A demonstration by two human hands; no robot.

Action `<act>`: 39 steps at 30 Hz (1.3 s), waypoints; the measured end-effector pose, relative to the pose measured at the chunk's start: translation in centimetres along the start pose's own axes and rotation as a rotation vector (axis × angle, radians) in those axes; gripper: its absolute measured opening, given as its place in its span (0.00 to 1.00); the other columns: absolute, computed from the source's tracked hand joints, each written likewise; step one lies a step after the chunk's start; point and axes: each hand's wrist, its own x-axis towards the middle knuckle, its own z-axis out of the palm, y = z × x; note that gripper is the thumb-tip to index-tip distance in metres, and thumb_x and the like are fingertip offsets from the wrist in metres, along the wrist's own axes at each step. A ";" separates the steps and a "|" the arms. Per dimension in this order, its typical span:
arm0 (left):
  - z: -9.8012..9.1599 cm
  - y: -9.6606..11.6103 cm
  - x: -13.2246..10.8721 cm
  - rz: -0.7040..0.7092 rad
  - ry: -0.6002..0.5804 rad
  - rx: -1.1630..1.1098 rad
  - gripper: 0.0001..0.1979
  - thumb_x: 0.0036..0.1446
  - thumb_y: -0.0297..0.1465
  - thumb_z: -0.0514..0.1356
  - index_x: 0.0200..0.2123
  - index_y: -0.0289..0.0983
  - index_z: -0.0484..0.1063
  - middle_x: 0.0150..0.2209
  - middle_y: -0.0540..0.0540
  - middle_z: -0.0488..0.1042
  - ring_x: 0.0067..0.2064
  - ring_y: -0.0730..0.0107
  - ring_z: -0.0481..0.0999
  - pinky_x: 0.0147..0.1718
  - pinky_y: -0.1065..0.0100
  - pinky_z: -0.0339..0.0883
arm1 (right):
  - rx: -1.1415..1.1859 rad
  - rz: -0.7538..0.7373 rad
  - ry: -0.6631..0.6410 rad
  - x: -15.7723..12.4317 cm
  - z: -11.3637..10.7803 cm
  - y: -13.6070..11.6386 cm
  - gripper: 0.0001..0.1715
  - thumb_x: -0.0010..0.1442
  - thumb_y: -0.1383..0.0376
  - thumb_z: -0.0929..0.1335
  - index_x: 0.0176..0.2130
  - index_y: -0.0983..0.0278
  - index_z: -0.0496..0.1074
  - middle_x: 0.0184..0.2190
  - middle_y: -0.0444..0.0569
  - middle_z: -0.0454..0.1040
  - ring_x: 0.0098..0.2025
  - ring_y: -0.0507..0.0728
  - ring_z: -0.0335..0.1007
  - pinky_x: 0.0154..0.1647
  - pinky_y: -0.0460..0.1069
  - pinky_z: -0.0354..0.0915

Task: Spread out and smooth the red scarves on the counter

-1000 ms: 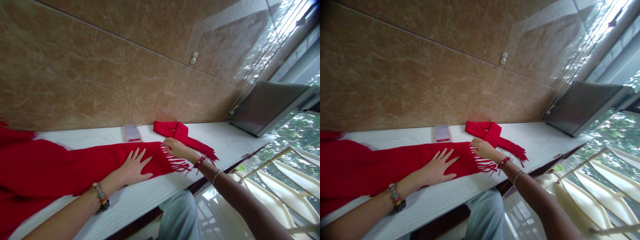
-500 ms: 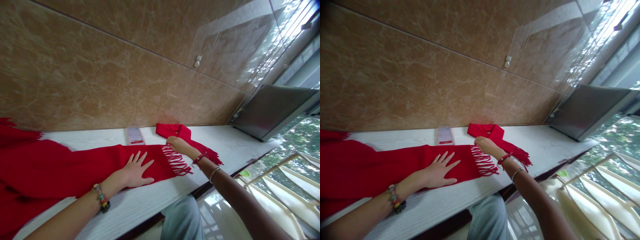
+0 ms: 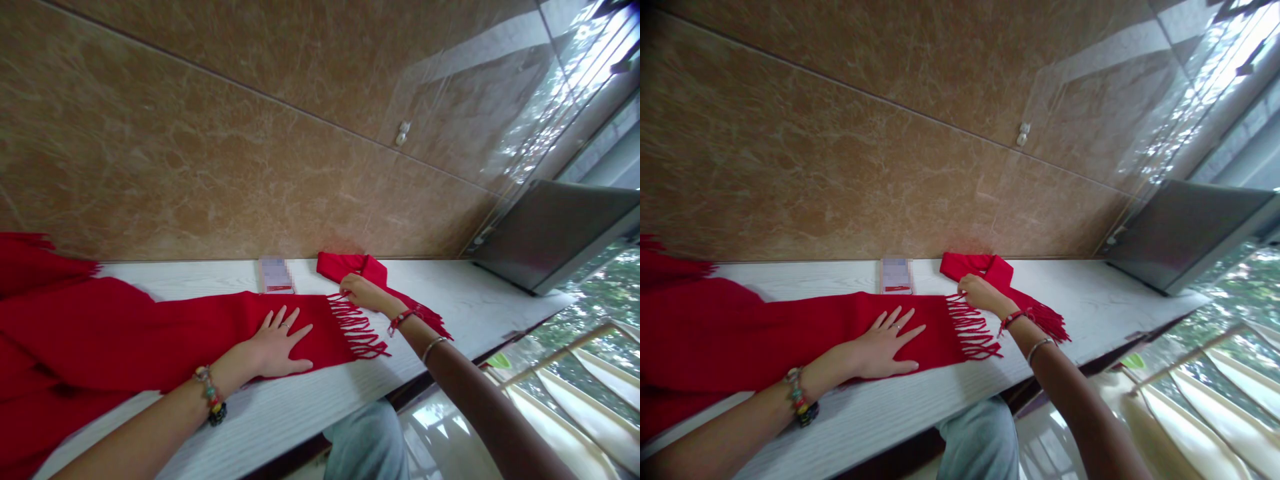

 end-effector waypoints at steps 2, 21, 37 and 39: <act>-0.1 0.1 -0.1 0.002 -0.004 -0.001 0.39 0.49 0.56 0.46 0.61 0.45 0.44 0.63 0.39 0.35 0.62 0.47 0.31 0.55 0.44 0.34 | 0.026 -0.009 0.057 0.7 -0.3 -1.2 0.17 0.49 0.79 0.60 0.37 0.68 0.70 0.37 0.51 0.71 0.44 0.54 0.63 0.46 0.47 0.59; 0.3 0.0 0.2 0.003 0.016 0.007 0.39 0.49 0.57 0.45 0.61 0.46 0.44 0.63 0.39 0.33 0.62 0.46 0.30 0.55 0.44 0.34 | 0.091 0.171 0.233 2.8 2.0 -4.2 0.12 0.58 0.70 0.60 0.42 0.67 0.67 0.41 0.53 0.69 0.46 0.55 0.62 0.48 0.49 0.59; -1.4 -2.0 -0.7 0.012 0.293 0.250 0.28 0.59 0.49 0.39 0.56 0.43 0.57 0.60 0.43 0.53 0.61 0.56 0.48 0.57 0.51 0.37 | 0.197 0.048 0.118 3.2 5.3 -5.4 0.26 0.63 0.59 0.53 0.56 0.68 0.56 0.58 0.57 0.56 0.59 0.60 0.50 0.56 0.57 0.50; -1.8 -4.9 -2.7 -0.130 0.353 0.292 0.27 0.60 0.46 0.39 0.57 0.40 0.57 0.60 0.42 0.52 0.60 0.57 0.51 0.56 0.53 0.42 | 0.204 0.050 0.124 3.2 5.4 -5.3 0.26 0.63 0.58 0.53 0.56 0.68 0.56 0.57 0.57 0.57 0.59 0.60 0.50 0.56 0.57 0.50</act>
